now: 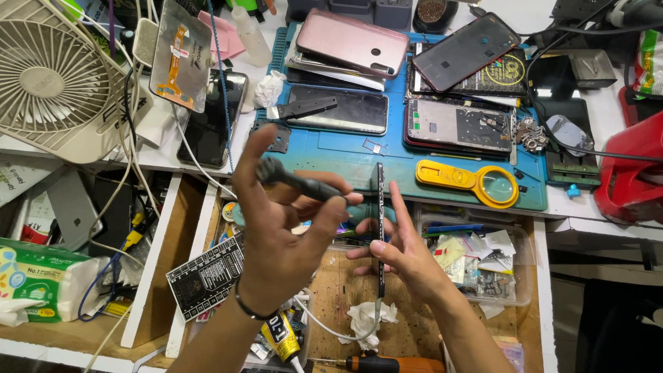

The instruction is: The person holds a disassembled smartphone and manipulates its internal components, including the battery and circuit board. They use a small tool to adjust parts inside the device while working at a cluttered desk.

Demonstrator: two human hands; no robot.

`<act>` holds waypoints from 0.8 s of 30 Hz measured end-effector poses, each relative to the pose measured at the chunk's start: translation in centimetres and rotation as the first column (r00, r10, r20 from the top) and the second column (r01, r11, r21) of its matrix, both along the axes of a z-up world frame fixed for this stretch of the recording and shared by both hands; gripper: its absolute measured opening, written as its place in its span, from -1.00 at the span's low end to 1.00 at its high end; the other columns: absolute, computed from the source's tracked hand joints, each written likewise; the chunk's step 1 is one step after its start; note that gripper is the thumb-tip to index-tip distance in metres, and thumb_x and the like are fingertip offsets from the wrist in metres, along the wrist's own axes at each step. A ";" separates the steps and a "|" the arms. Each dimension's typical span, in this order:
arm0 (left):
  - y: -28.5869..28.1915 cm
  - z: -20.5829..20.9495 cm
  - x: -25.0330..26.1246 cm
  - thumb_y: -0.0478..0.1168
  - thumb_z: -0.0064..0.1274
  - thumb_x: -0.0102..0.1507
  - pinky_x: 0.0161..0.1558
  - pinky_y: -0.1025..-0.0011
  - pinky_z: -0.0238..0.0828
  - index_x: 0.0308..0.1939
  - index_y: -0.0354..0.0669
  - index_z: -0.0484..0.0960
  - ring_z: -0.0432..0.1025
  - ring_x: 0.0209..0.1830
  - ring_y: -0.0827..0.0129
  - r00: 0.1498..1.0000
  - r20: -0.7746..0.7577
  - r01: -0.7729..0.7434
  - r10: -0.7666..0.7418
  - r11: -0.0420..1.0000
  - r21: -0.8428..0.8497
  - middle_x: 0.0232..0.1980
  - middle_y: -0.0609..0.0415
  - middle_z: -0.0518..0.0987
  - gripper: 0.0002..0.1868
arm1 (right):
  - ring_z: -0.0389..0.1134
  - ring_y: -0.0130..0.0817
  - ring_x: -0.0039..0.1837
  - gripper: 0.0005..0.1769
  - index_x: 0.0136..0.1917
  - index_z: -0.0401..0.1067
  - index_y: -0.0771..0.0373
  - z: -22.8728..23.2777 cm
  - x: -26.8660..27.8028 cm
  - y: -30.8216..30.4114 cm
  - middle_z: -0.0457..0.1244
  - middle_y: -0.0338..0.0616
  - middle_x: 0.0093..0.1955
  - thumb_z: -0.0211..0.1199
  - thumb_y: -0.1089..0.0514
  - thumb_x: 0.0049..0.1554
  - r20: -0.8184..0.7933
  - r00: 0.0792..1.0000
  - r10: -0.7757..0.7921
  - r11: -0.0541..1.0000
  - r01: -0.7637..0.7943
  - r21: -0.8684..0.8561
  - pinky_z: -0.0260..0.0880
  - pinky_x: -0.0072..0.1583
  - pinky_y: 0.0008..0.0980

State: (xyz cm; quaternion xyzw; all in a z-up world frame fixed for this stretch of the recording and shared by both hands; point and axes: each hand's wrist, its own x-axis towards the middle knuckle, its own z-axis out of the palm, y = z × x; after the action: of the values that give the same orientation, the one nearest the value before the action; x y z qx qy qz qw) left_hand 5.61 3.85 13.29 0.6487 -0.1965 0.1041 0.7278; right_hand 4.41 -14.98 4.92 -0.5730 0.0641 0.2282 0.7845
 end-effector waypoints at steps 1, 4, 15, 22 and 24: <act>-0.2 -1.2 0.2 -0.39 0.05 0.39 0.07 0.25 0.77 0.52 0.02 -0.16 0.70 -0.13 0.07 1.000 -0.002 0.005 -0.005 1.000 0.001 -0.01 -0.32 0.64 -0.19 | 0.50 0.02 0.06 0.42 0.67 -0.60 -0.39 -0.2 0.0 0.0 0.20 0.09 0.17 0.35 -0.17 -0.14 -0.002 1.000 -0.005 1.000 0.005 0.001 0.59 0.01 -0.04; -0.8 -4.0 0.7 -0.43 -0.03 0.52 0.09 0.16 0.78 0.64 0.40 -0.36 0.66 -0.04 0.07 0.962 0.221 0.139 -0.159 0.985 0.107 0.16 -0.37 0.58 -0.05 | 0.52 0.01 0.07 0.37 0.66 -0.59 -0.33 -0.7 0.0 -0.2 0.21 0.14 0.33 0.35 -0.15 -0.08 0.050 0.999 0.008 0.999 -0.010 0.030 0.61 -0.01 -0.09; -1.3 -5.6 1.4 -0.42 -0.02 0.49 0.05 0.33 0.69 0.53 0.03 -0.15 0.63 -0.16 0.20 0.915 0.376 -0.017 -0.147 0.916 0.400 0.14 -0.22 0.55 -0.28 | 0.56 -0.29 0.00 0.24 0.65 -0.38 -0.31 0.1 0.1 -0.4 -0.02 -0.03 0.67 0.26 -0.33 -0.11 0.050 0.995 0.084 0.982 -0.074 -0.176 0.47 -0.09 -0.32; -1.1 -5.6 1.2 -0.34 0.03 0.48 -0.40 0.39 0.56 0.48 -0.07 -0.08 0.63 -0.39 0.23 0.917 0.377 -0.079 -0.131 0.866 0.493 0.14 -0.09 0.60 -0.33 | 0.47 -0.28 0.20 0.22 0.64 -0.29 -0.30 -0.5 0.1 -0.6 -0.04 -0.02 0.69 0.23 -0.39 -0.15 0.042 0.996 0.081 0.972 -0.069 -0.225 0.44 0.04 -0.16; -1.1 -5.5 1.2 -0.34 0.02 0.48 -0.34 0.39 0.61 0.49 -0.07 -0.08 0.65 -0.33 0.22 0.916 0.379 -0.080 -0.133 0.865 0.495 0.14 -0.11 0.60 -0.34 | 0.55 -0.11 0.07 0.22 0.63 -0.31 -0.20 -0.4 0.1 -0.4 -0.01 0.13 0.61 0.35 -0.29 -0.09 0.100 0.994 0.051 0.998 -0.048 -0.032 0.62 0.03 -0.09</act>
State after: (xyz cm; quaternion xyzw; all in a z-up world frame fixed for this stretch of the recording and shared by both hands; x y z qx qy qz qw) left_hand 6.84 2.74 7.77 0.7770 -0.3706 0.1699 0.4797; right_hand 4.49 -15.42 4.55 -0.5966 0.0135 0.2176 0.7724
